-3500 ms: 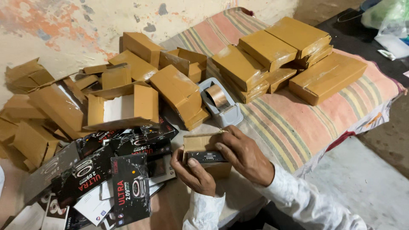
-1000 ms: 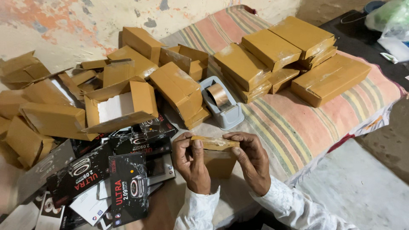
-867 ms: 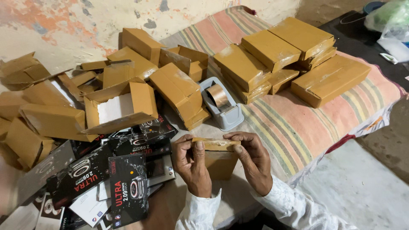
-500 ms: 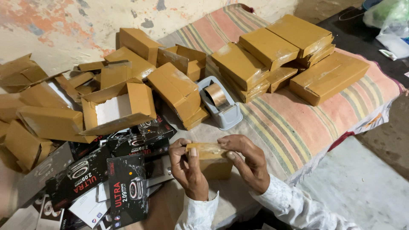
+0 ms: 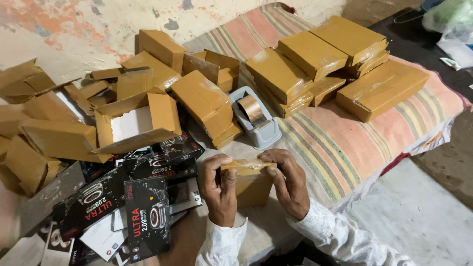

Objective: The person places small black product boxes into brown cardboard boxes, closes the flaps, and seals them with clear packing tape using a tape dispenser. The sealed boxes are stacked on the right side of the table.

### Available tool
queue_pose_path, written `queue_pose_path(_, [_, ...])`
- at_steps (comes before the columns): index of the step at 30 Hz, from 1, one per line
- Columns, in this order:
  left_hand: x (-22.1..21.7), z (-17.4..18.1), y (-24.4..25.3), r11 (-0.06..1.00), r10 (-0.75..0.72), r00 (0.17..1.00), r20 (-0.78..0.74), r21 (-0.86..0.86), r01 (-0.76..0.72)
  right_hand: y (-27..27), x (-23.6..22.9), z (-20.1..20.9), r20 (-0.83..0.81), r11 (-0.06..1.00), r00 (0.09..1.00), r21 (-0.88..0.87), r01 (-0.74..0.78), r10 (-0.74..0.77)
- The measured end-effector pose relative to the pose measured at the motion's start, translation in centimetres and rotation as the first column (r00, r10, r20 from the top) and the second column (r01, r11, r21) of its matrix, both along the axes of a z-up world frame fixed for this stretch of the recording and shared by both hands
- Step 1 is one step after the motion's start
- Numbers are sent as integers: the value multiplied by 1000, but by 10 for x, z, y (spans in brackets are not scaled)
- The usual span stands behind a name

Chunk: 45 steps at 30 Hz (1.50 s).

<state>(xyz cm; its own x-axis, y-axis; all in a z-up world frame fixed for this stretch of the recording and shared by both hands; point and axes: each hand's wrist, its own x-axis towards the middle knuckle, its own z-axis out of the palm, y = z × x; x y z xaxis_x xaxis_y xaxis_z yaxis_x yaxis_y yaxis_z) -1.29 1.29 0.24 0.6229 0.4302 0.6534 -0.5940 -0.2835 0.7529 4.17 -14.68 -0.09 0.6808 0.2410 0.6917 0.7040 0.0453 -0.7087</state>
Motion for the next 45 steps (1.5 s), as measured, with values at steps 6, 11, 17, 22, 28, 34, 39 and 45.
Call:
queue_pose_path(6, [-2,16,8,997,-22,984,-179,73,36,-4,0,4,-69,999,998,-43,0,-3])
queue_pose_path(11, [-4,26,10,984,-22,992,-121,174,43,-1,1,8,-43,999,999,-52,-11,9])
queue_pose_path(17, [-7,33,10,975,-24,992,-122,217,50,-6,3,14,-27,992,999,-114,-47,45])
queue_pose_path(22, [-8,33,14,958,-35,993,-112,280,66,-7,0,16,-80,986,997,-168,-6,-8])
queue_pose_path(28, [-2,33,32,922,-141,972,-188,334,198,-8,5,13,53,982,997,-180,-54,64])
queue_pose_path(34, [-7,8,28,858,-15,1000,-5,513,15,-12,17,-6,216,966,952,-185,-179,218])
queue_pose_path(39, [-20,-25,19,808,191,981,-35,573,-137,-12,7,-26,248,971,956,-219,-100,155])
queue_pose_path(45, [-32,-40,-18,718,392,917,71,600,-353,-8,-14,-15,171,983,977,-153,-99,125])
